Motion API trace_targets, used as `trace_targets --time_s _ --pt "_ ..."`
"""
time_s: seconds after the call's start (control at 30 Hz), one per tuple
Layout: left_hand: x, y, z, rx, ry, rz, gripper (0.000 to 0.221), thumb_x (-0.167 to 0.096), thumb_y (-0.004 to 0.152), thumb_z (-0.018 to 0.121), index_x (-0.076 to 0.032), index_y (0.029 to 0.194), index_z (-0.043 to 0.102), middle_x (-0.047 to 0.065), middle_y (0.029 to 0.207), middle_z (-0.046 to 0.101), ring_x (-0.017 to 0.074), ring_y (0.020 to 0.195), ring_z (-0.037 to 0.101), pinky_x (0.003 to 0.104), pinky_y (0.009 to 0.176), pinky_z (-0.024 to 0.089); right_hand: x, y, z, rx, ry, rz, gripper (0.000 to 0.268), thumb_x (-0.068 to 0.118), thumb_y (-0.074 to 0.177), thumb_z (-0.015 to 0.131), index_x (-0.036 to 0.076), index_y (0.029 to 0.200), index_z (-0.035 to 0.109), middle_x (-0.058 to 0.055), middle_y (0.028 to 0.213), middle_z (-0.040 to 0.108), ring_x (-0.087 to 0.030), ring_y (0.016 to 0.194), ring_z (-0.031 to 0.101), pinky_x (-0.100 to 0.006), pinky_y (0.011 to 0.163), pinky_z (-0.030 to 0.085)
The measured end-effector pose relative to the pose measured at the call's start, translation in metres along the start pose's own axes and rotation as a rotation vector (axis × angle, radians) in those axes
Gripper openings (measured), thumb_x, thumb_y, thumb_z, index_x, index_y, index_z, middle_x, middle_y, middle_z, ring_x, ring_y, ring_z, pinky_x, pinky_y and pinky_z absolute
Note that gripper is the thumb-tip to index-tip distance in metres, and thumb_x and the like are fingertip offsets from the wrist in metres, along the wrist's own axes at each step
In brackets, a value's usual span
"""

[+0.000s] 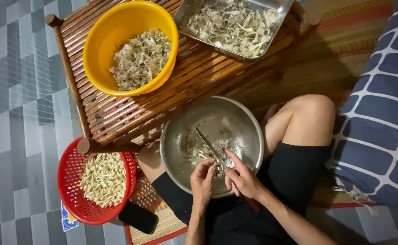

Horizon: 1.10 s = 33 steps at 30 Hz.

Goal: The person is sitting on the floor, using a knife to trim and process dried plant material in a metal bowl, sorting the processed parts into different containers.

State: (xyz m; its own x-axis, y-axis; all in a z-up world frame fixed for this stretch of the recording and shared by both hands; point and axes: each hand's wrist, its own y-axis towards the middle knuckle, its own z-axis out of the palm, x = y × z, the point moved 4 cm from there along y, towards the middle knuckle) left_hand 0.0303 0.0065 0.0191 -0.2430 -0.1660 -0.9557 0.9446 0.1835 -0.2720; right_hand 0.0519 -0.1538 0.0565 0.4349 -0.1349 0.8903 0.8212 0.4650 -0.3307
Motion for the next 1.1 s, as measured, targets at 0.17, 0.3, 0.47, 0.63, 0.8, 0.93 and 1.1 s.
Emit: trace_targets --time_s 0.17,0.3,0.47,0.63,0.8,0.93,1.1 --pt "-0.004 0.005 0.0 0.087 -0.17 -0.036 0.019 -0.002 0.099 0.061 0.004 0.115 0.069 0.014 0.093 0.075 0.0154 0.074 0.062 0.027 0.072 0.054 -0.008 0.001 -0.002 -0.029 0.075 -0.021 0.071 0.017 0.101 0.046 0.013 0.164 0.014 -0.012 0.063 0.066 -0.013 0.035 0.044 -0.024 0.032 0.034" --pt "-0.017 0.001 0.003 0.141 -0.333 -0.198 0.02 -0.004 0.102 0.058 0.004 0.117 0.068 0.013 0.094 0.072 0.0153 0.077 0.062 0.027 0.075 0.053 -0.001 0.0 -0.001 -0.078 0.151 -0.125 0.066 0.017 0.103 0.042 0.018 0.164 0.017 -0.009 0.062 0.064 -0.012 0.036 0.04 -0.022 0.032 0.034" --pt "-0.087 0.009 -0.069 0.058 -1.213 0.004 0.022 0.002 0.09 0.062 0.002 0.112 0.067 0.015 0.108 0.071 0.023 0.085 0.072 0.034 0.077 0.063 -0.022 0.005 -0.005 -0.068 0.151 -0.127 0.065 0.02 0.104 0.041 0.018 0.164 0.015 -0.009 0.063 0.064 -0.013 0.037 0.044 -0.023 0.033 0.036" --pt "-0.106 0.017 -0.129 -0.299 -1.278 0.403 0.046 -0.036 0.112 0.038 -0.001 0.131 0.062 0.015 0.114 0.07 0.022 0.098 0.069 0.031 0.082 0.06 -0.018 0.005 0.001 -0.06 0.123 -0.156 0.066 0.02 0.104 0.042 0.015 0.164 0.014 -0.008 0.064 0.064 -0.012 0.036 0.044 -0.023 0.034 0.037" --pt "-0.062 0.017 -0.044 -0.306 -0.12 0.137 0.021 -0.015 0.099 0.063 -0.004 0.115 0.073 0.015 0.105 0.074 0.0262 0.09 0.07 0.036 0.082 0.057 -0.022 0.009 -0.002 -0.146 0.052 -0.18 0.063 0.021 0.104 0.04 0.007 0.161 0.02 -0.018 0.056 0.065 -0.021 0.029 0.057 -0.028 0.026 0.046" --pt "-0.035 0.03 0.01 0.133 0.722 0.207 0.022 -0.009 0.083 0.071 -0.007 0.105 0.076 0.005 0.09 0.081 0.0169 0.064 0.071 0.028 0.061 0.057 -0.004 0.003 0.004 -0.081 0.08 -0.177 0.064 0.024 0.104 0.043 0.014 0.163 0.02 -0.008 0.062 0.063 -0.011 0.037 0.043 -0.022 0.034 0.036" --pt "0.077 0.052 0.022 0.048 1.367 0.215 0.021 -0.009 0.087 0.058 -0.007 0.108 0.058 0.018 0.109 0.062 0.0428 0.077 0.068 0.051 0.066 0.058 -0.007 0.004 0.005 -0.12 0.06 -0.132 0.061 0.02 0.104 0.04 0.014 0.162 0.023 -0.009 0.063 0.064 -0.012 0.039 0.044 -0.023 0.033 0.037"
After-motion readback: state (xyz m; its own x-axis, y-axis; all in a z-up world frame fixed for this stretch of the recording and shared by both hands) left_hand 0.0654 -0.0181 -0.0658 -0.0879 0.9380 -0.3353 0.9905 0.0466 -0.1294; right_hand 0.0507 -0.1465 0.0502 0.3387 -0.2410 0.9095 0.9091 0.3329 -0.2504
